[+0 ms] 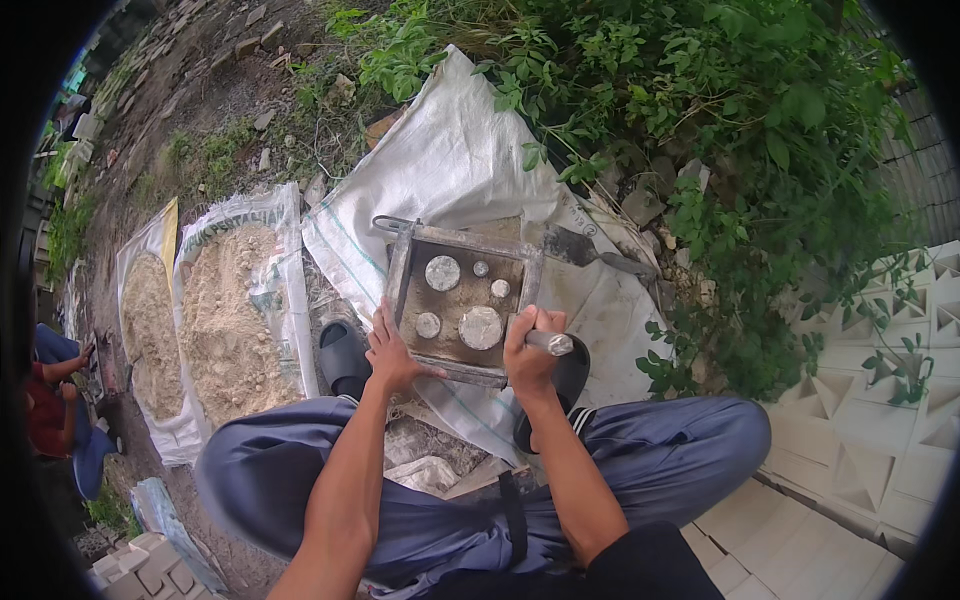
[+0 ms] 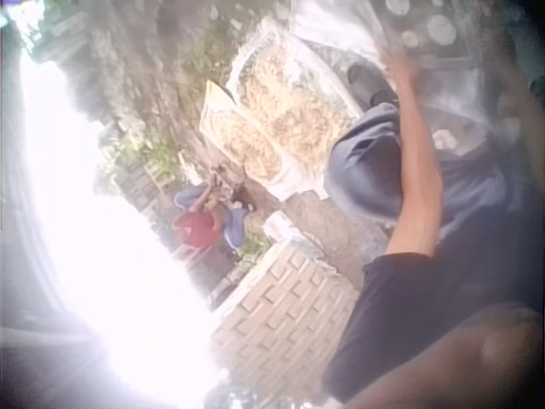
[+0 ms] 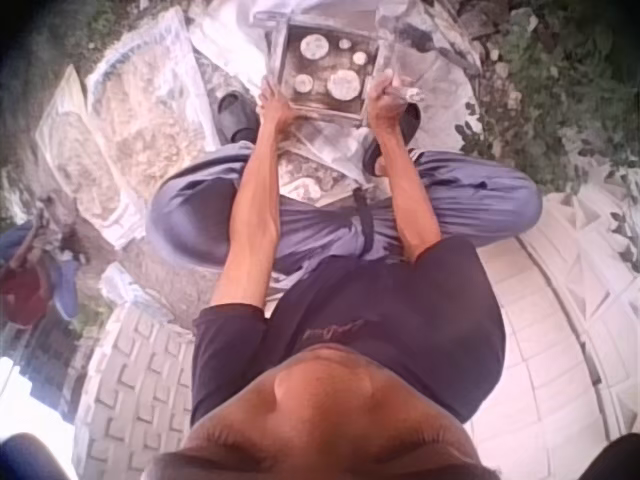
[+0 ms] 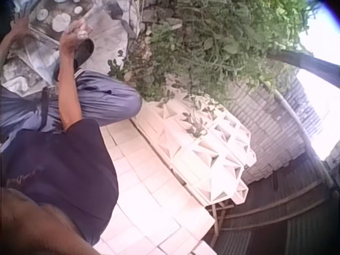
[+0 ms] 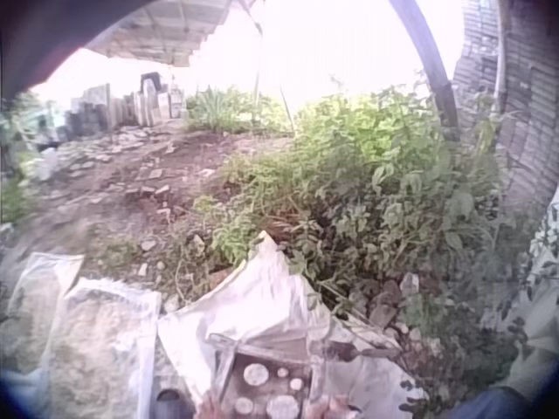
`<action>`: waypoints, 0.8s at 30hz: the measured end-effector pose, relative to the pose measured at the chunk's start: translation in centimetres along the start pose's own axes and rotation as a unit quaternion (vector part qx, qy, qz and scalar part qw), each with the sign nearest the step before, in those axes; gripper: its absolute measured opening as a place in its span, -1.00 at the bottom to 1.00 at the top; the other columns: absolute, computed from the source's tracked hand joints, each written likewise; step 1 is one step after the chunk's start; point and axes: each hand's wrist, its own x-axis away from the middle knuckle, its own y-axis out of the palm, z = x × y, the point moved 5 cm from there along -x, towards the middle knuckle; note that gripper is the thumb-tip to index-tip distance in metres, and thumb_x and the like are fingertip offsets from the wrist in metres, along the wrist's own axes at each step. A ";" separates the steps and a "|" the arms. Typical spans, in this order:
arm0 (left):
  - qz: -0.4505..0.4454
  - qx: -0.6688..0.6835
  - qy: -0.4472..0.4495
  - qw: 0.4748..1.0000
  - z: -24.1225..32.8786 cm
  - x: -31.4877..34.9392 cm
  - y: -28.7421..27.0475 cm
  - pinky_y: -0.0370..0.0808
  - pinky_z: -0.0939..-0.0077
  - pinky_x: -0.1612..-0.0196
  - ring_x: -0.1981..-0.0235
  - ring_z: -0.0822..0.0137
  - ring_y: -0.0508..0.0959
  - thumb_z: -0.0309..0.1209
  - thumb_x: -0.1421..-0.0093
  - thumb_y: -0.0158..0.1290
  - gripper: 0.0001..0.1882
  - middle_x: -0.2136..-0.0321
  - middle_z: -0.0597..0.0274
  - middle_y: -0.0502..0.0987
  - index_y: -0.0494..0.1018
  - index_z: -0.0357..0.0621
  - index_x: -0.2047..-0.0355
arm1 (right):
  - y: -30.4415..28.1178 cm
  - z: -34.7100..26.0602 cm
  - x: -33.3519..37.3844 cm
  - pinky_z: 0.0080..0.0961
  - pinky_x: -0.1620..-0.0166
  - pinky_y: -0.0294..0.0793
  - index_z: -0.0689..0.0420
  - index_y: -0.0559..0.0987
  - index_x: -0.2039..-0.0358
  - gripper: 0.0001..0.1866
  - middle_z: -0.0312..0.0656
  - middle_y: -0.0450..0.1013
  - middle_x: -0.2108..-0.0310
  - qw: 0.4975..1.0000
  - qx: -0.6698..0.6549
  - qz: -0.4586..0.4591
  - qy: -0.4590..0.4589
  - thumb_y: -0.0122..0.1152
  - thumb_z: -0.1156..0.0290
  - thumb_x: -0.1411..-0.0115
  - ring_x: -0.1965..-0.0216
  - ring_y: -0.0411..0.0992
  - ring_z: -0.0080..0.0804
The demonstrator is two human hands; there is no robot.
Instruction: The person fills small cylindrical molds within a larger metal frame with a cement-like mixture using a hand trowel. They press the mixture into the molds and smooth the surface.
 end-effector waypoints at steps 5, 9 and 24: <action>-0.013 0.000 -0.026 1.000 -0.9 -0.2 0.3 0.20 -0.15 -0.16 -0.32 -0.09 0.02 0.05 0.64 0.53 0.78 -0.39 0.00 -0.27 -0.62 0.10 -0.35 | 2.0 -4.1 0.2 -0.21 0.44 0.15 0.21 0.32 0.70 -0.71 -0.06 0.21 0.74 0.990 0.011 -0.113 -0.086 0.09 0.57 -0.14 0.58 0.13 -0.13; -0.023 0.002 -0.012 1.000 -0.8 0.4 0.4 0.17 -0.16 -0.18 -0.33 -0.11 0.00 0.07 0.65 0.52 0.78 -0.40 0.00 -0.30 -0.62 0.10 -0.35 | 0.9 -2.1 2.0 -0.18 0.40 0.16 0.19 0.32 0.71 -0.70 -0.02 0.22 0.72 0.996 -0.009 -0.086 -0.024 0.11 0.54 -0.14 0.55 0.15 -0.08; -0.015 -0.007 -0.027 0.999 -1.3 -0.2 0.2 0.19 -0.21 -0.15 -0.31 -0.14 0.02 0.08 0.64 0.52 0.78 -0.38 -0.01 -0.28 -0.60 0.03 -0.36 | 0.9 -3.5 0.0 -0.21 0.52 0.22 0.31 0.40 0.64 -0.69 0.02 0.33 0.69 0.988 -0.036 -0.108 0.107 -0.01 0.50 -0.25 0.64 0.30 -0.06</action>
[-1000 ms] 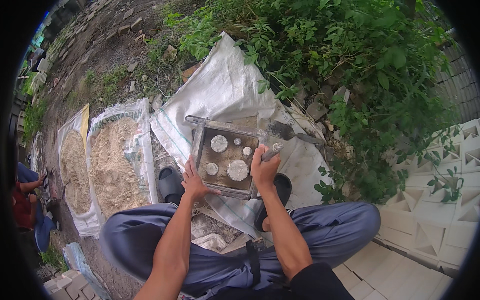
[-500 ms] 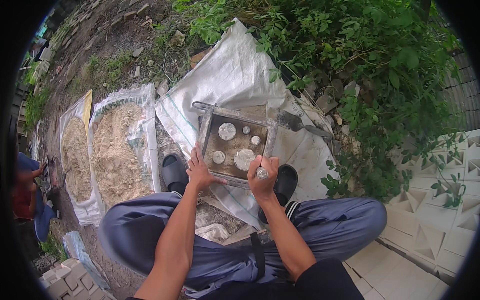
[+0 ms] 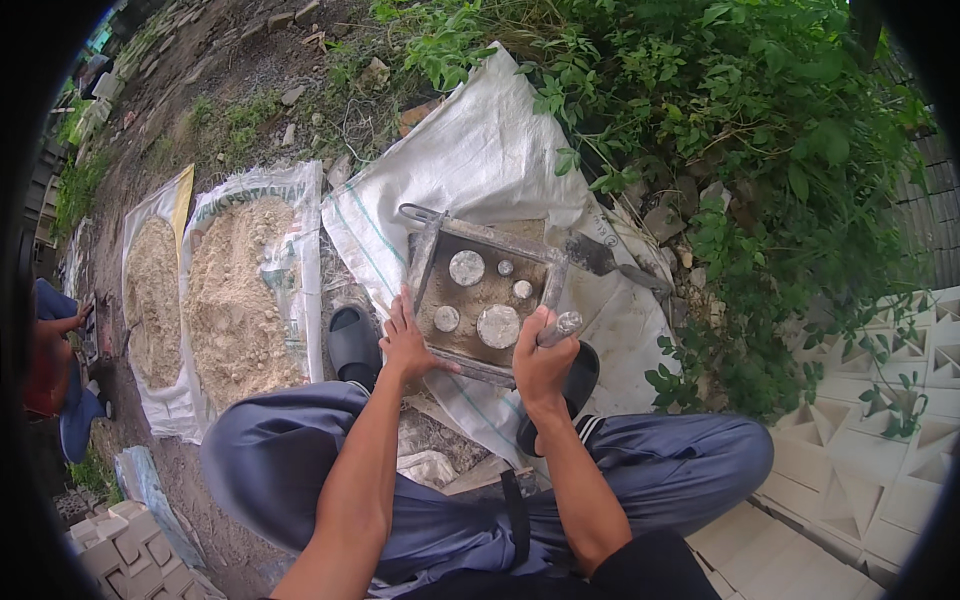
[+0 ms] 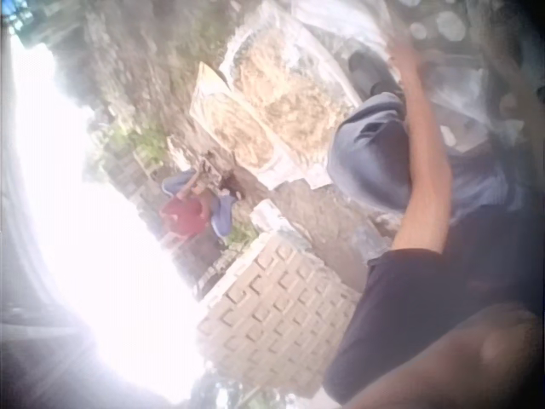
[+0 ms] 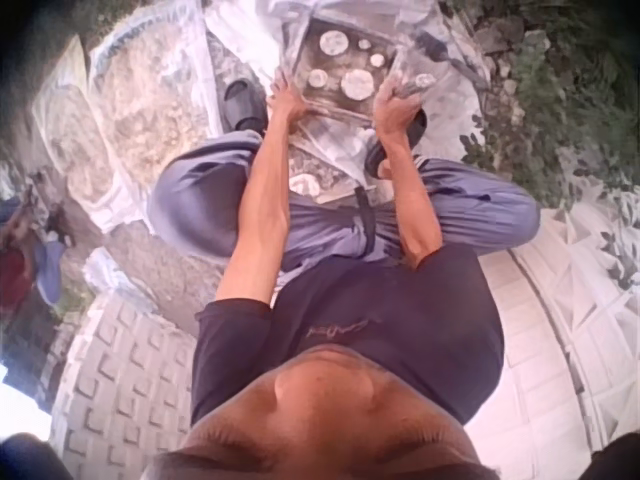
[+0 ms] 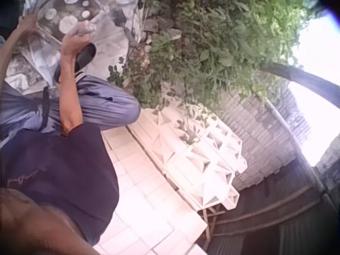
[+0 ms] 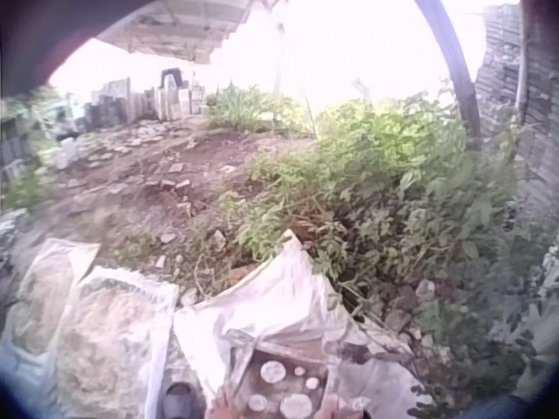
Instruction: The person fills small cylindrical molds within a larger metal frame with a cement-like mixture using a hand trowel. They press the mixture into the molds and smooth the surface.
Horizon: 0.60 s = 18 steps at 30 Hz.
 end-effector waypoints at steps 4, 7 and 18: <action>0.010 0.023 0.030 0.999 1.5 0.2 -0.4 0.15 -0.19 -0.17 -0.32 -0.10 0.01 0.06 0.63 0.52 0.77 -0.40 0.02 -0.29 -0.60 0.06 -0.36 | -0.3 3.8 3.8 -0.20 0.48 0.23 0.26 0.40 0.66 -0.70 -0.03 0.30 0.71 0.996 -0.031 0.017 -0.078 0.01 0.51 -0.23 0.59 0.26 -0.10; -0.003 0.010 0.015 1.000 0.4 0.5 0.2 0.14 -0.19 -0.18 -0.32 -0.11 0.02 0.07 0.64 0.52 0.77 -0.39 0.01 -0.28 -0.59 0.06 -0.36 | 0.4 3.3 2.5 -0.24 0.49 0.22 0.26 0.38 0.67 -0.68 -0.07 0.27 0.69 0.997 0.005 0.000 -0.081 0.01 0.49 -0.24 0.58 0.24 -0.16; -0.002 0.003 0.002 1.000 0.7 0.1 -0.6 0.15 -0.20 -0.17 -0.32 -0.11 0.02 0.09 0.65 0.51 0.77 -0.40 0.01 -0.28 -0.60 0.09 -0.36 | 0.0 0.9 2.1 -0.28 0.58 0.21 0.26 0.38 0.66 -0.67 -0.06 0.29 0.64 0.983 0.066 -0.009 -0.168 -0.03 0.48 -0.26 0.65 0.26 -0.20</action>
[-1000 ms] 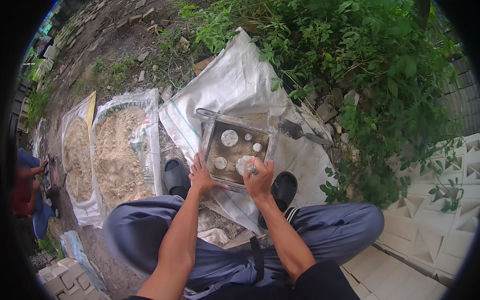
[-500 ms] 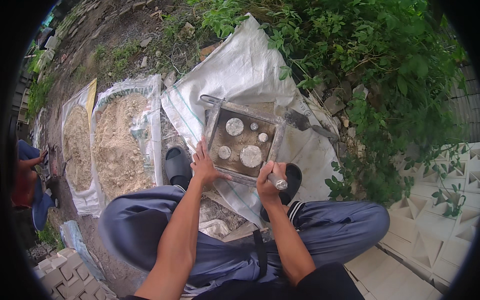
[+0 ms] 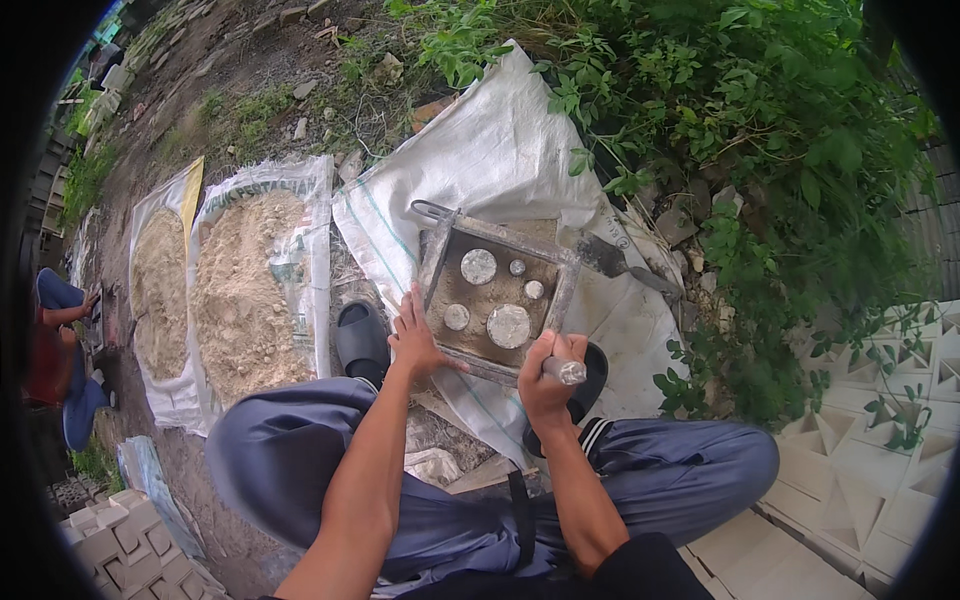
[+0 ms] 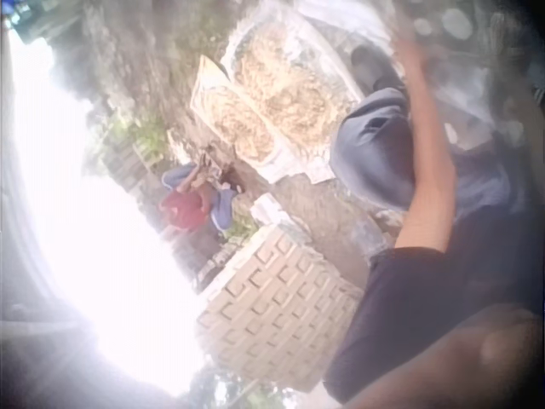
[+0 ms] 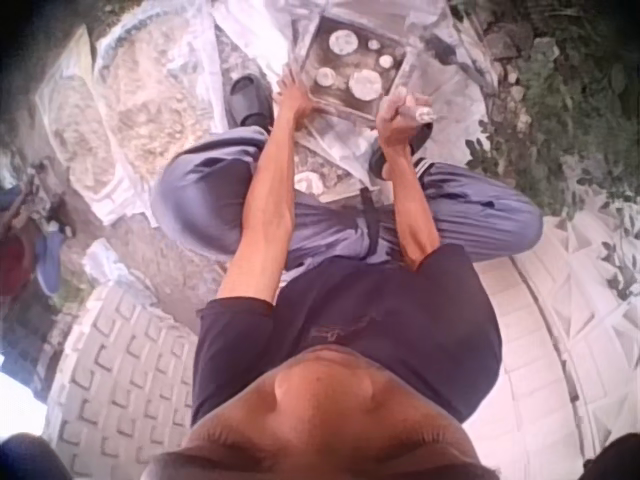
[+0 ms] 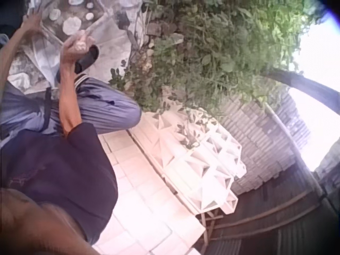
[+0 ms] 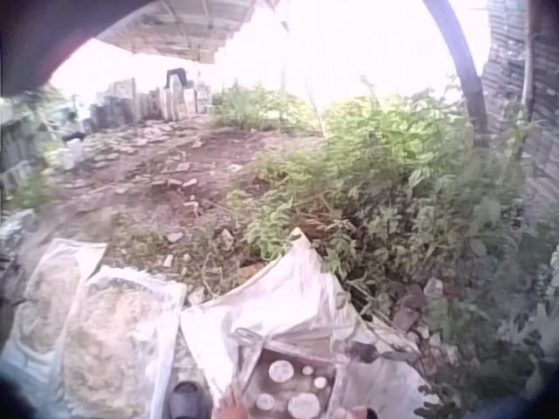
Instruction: The person fills small cylindrical molds within a larger metal frame with a cement-like mixture using a hand trowel. They press the mixture into the molds and smooth the surface.
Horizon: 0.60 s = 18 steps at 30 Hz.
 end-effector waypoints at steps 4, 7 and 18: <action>0.005 0.008 0.021 1.000 0.5 0.0 0.5 0.15 -0.20 -0.18 -0.32 -0.11 0.02 0.08 0.64 0.52 0.78 -0.40 0.01 -0.29 -0.63 0.11 -0.35 | -0.7 3.5 3.3 -0.32 0.58 0.25 0.26 0.38 0.68 -0.65 -0.09 0.33 0.67 0.984 -0.097 0.006 0.148 -0.04 0.49 -0.27 0.64 0.30 -0.24; -0.013 -0.001 0.003 1.000 0.3 0.0 -0.3 0.15 -0.20 -0.18 -0.32 -0.11 0.02 0.08 0.63 0.52 0.77 -0.40 0.00 -0.29 -0.62 0.11 -0.36 | 0.2 1.9 1.5 -0.35 0.57 0.25 0.26 0.38 0.67 -0.66 -0.08 0.34 0.66 0.996 -0.063 0.006 0.068 -0.04 0.50 -0.27 0.67 0.29 -0.27; -0.011 0.010 0.006 1.000 0.0 0.4 0.1 0.14 -0.23 -0.17 -0.34 -0.12 -0.01 0.04 0.63 0.53 0.77 -0.40 0.01 -0.28 -0.62 0.12 -0.36 | -0.2 1.4 1.3 -0.32 0.54 0.27 0.26 0.39 0.66 -0.66 -0.11 0.30 0.68 0.993 -0.030 0.050 0.100 -0.03 0.46 -0.27 0.66 0.30 -0.27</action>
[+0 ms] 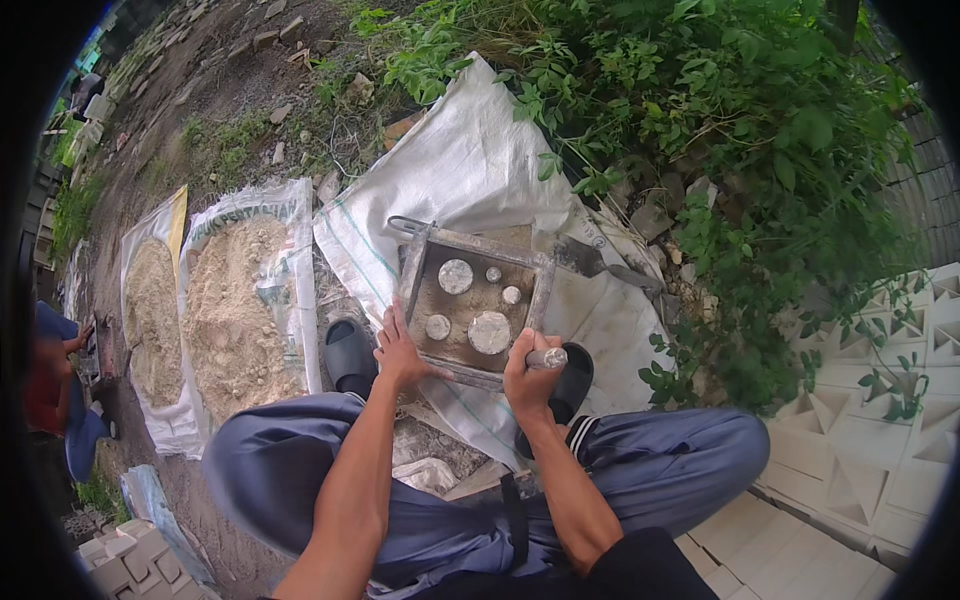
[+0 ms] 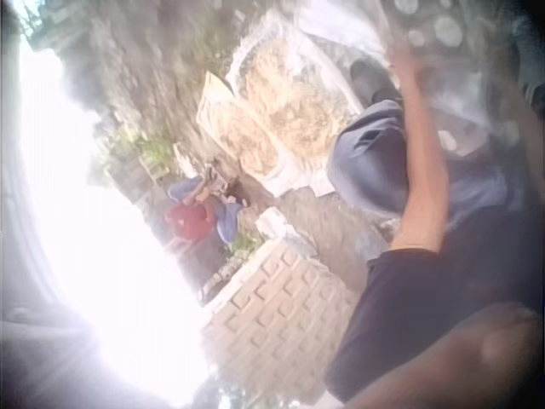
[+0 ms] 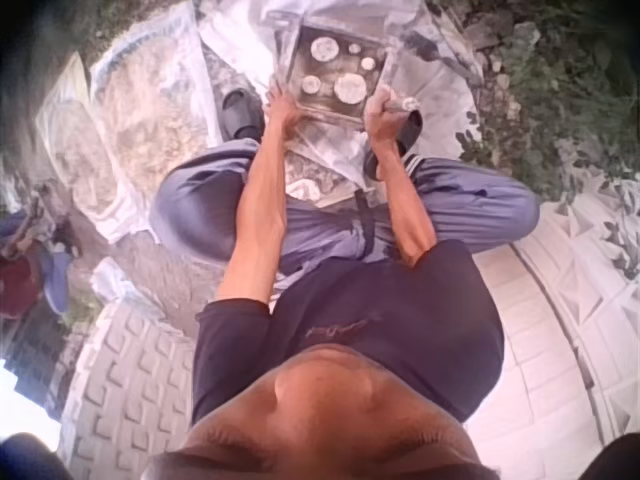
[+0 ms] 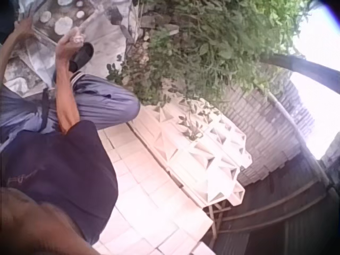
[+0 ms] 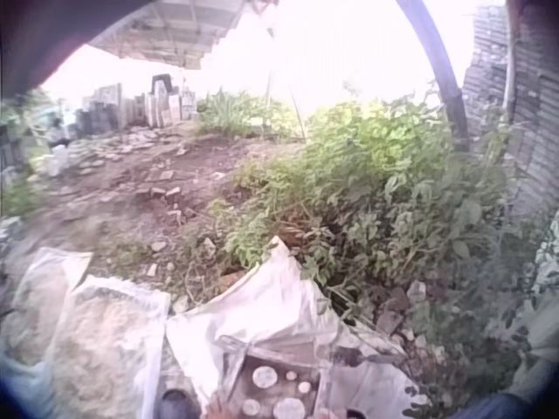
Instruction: The person fills small cylindrical molds within a larger metal frame with a cement-like mixture using a hand trowel. They press the mixture into the molds and smooth the surface.
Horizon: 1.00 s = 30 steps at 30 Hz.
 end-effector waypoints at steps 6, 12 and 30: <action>0.013 0.003 0.020 1.000 0.8 -0.6 0.2 0.17 -0.23 -0.16 -0.33 -0.13 -0.01 0.05 0.64 0.53 0.77 -0.40 -0.01 -0.29 -0.62 0.12 -0.36 | 0.0 4.4 2.2 -0.28 0.48 0.26 0.26 0.40 0.66 -0.67 -0.08 0.31 0.63 0.978 -0.138 -0.029 0.156 0.00 0.47 -0.26 0.55 0.27 -0.22; 0.011 -0.010 0.005 1.000 -0.3 -0.3 0.5 0.18 -0.21 -0.15 -0.32 -0.11 0.01 0.06 0.65 0.53 0.78 -0.40 0.00 -0.28 -0.61 0.11 -0.36 | -2.4 -0.8 -0.8 -0.28 0.47 0.24 0.24 0.37 0.71 -0.67 -0.11 0.26 0.72 0.990 -0.097 0.010 0.106 -0.02 0.52 -0.23 0.57 0.23 -0.18; 0.021 -0.002 0.002 1.000 0.0 -0.8 0.1 0.20 -0.22 -0.16 -0.33 -0.09 0.01 0.04 0.67 0.53 0.77 -0.39 0.06 -0.26 -0.57 0.10 -0.37 | 1.1 -0.1 -6.5 -0.21 0.51 0.18 0.26 0.37 0.65 -0.71 -0.06 0.30 0.70 0.999 -0.032 0.004 0.012 0.01 0.51 -0.22 0.61 0.28 -0.11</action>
